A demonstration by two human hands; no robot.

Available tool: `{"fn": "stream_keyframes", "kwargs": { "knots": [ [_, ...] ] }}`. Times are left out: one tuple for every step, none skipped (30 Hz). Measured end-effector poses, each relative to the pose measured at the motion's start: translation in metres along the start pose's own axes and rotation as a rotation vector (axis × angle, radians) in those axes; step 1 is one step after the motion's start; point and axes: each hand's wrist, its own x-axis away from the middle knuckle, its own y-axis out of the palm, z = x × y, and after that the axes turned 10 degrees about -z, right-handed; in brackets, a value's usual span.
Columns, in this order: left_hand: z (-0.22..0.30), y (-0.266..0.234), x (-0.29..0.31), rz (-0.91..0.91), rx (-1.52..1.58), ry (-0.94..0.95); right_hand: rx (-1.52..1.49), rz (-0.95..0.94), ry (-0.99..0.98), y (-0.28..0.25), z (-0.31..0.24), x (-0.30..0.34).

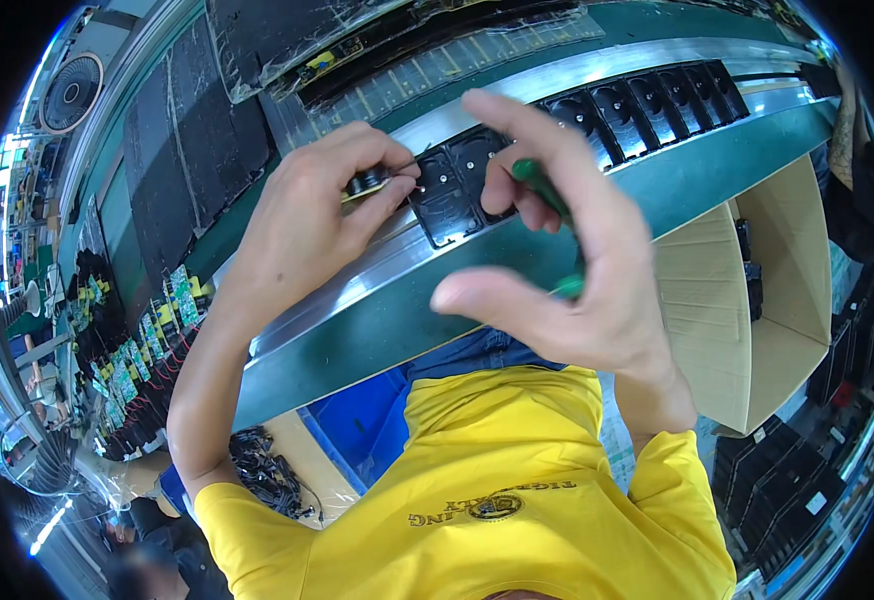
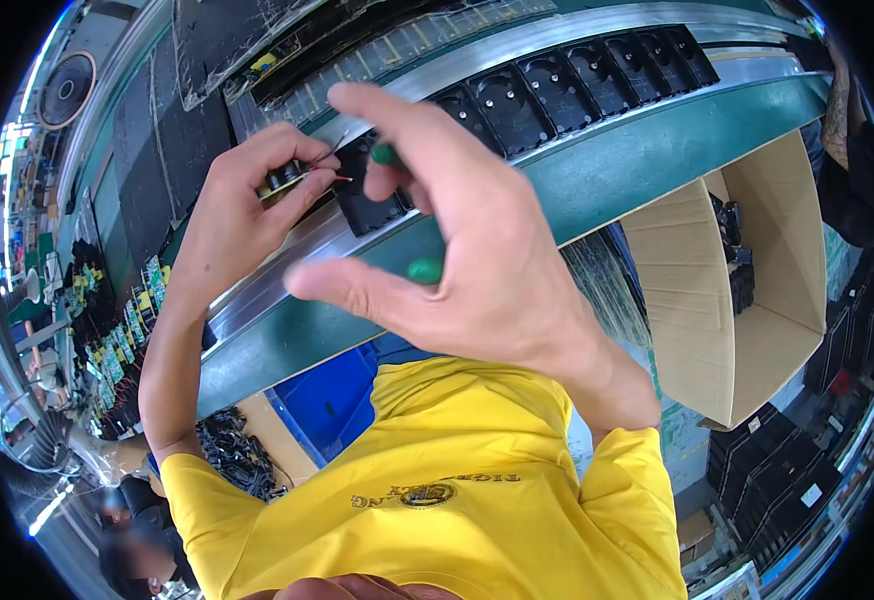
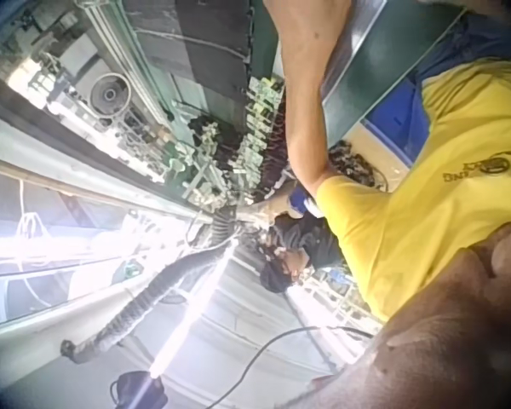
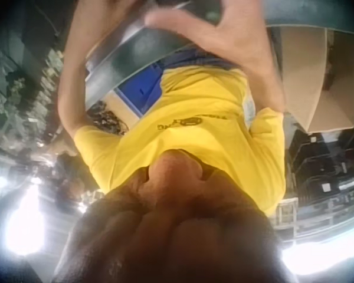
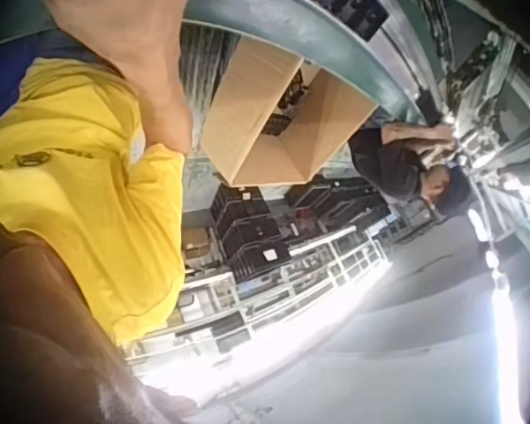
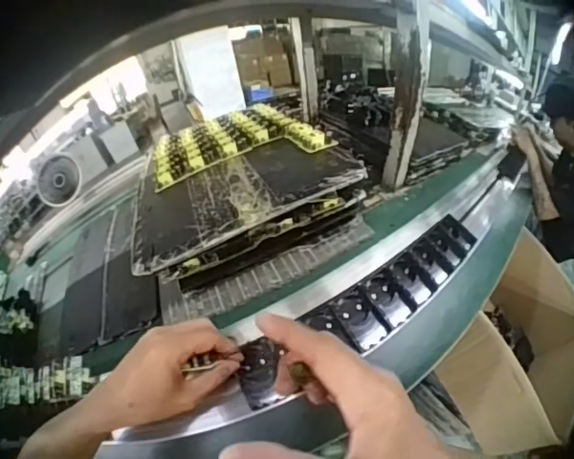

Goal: Assembling electronic components onto circuit boards at a manual assembly station.

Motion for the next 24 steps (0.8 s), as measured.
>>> {"fn": "stream_keyframes", "kwargs": {
  "knots": [
    [-0.005, -0.001, 0.002, -0.006, -0.039, 0.052, -0.3, 0.009, 0.004, -0.003, -0.005, -0.006],
    [-0.009, 0.0, 0.004, -0.012, -0.077, 0.103, -0.6, 0.017, 0.006, -0.003, -0.007, -0.01],
    [-0.012, -0.001, 0.004, -0.015, -0.078, 0.112, -0.595, 0.025, 0.005, -0.001, -0.005, -0.018],
    [-0.016, -0.001, 0.003, -0.02, -0.147, 0.163, -0.675, 0.091, 0.0, 0.005, 0.002, -0.032],
    [-0.021, -0.001, 0.003, -0.022, -0.215, 0.212, -0.756, 0.153, -0.007, 0.013, 0.01, -0.048],
    [-0.025, -0.001, 0.002, -0.024, -0.283, 0.26, -0.837, 0.216, -0.012, 0.02, 0.018, -0.063],
    [-0.03, 0.0, 0.001, -0.024, -0.348, 0.307, -0.915, 0.276, -0.017, 0.027, 0.025, -0.075],
    [-0.033, 0.0, 0.0, -0.02, -0.347, 0.308, -0.913, 0.274, -0.018, 0.032, 0.03, -0.083],
    [-0.035, 0.001, -0.002, 0.0, -0.375, 0.328, -0.973, 0.273, -0.011, 0.037, 0.034, -0.09],
    [-0.037, 0.002, -0.002, 0.023, -0.402, 0.345, -1.033, 0.267, -0.002, 0.043, 0.038, -0.096],
    [-0.038, 0.003, -0.003, 0.048, -0.43, 0.361, -1.093, 0.26, 0.007, 0.048, 0.041, -0.101],
    [-0.039, 0.003, -0.004, 0.073, -0.46, 0.377, -1.153, 0.252, 0.013, 0.052, 0.043, -0.105],
    [-0.04, 0.002, -0.003, 0.095, -0.471, 0.392, -1.104, 0.201, 0.008, 0.05, 0.043, -0.103],
    [-0.039, 0.0, -0.001, 0.119, -0.486, 0.408, -1.055, 0.149, -0.003, 0.044, 0.044, -0.099],
    [-0.04, 0.003, 0.003, 0.149, -0.475, 0.4, -1.057, 0.124, -0.03, 0.044, 0.039, -0.096],
    [-0.042, 0.004, 0.003, 0.148, -0.479, 0.394, -1.041, 0.189, 0.004, 0.048, 0.034, -0.096],
    [-0.041, 0.009, 0.004, 0.149, -0.487, 0.388, -1.026, 0.253, 0.034, 0.052, 0.029, -0.095],
    [-0.044, 0.013, 0.002, 0.161, -0.503, 0.414, -1.043, 0.236, 0.04, 0.052, 0.034, -0.093],
    [-0.046, 0.015, 0.001, 0.17, -0.529, 0.434, -1.067, 0.21, 0.04, 0.052, 0.038, -0.093],
    [-0.046, 0.019, 0.0, 0.188, -0.519, 0.455, -1.057, 0.236, 0.076, 0.055, 0.035, -0.089],
    [-0.046, 0.019, 0.001, 0.184, -0.53, 0.45, -1.068, 0.218, 0.054, 0.058, 0.033, -0.089],
    [-0.044, 0.018, 0.003, 0.178, -0.526, 0.445, -1.073, 0.205, 0.044, 0.059, 0.034, -0.089],
    [-0.043, 0.017, 0.005, 0.195, -0.55, 0.45, -1.07, 0.193, 0.015, 0.058, 0.036, -0.087],
    [-0.042, 0.017, 0.006, 0.196, -0.555, 0.44, -1.051, 0.156, -0.018, 0.058, 0.041, -0.086]
  ]
}}
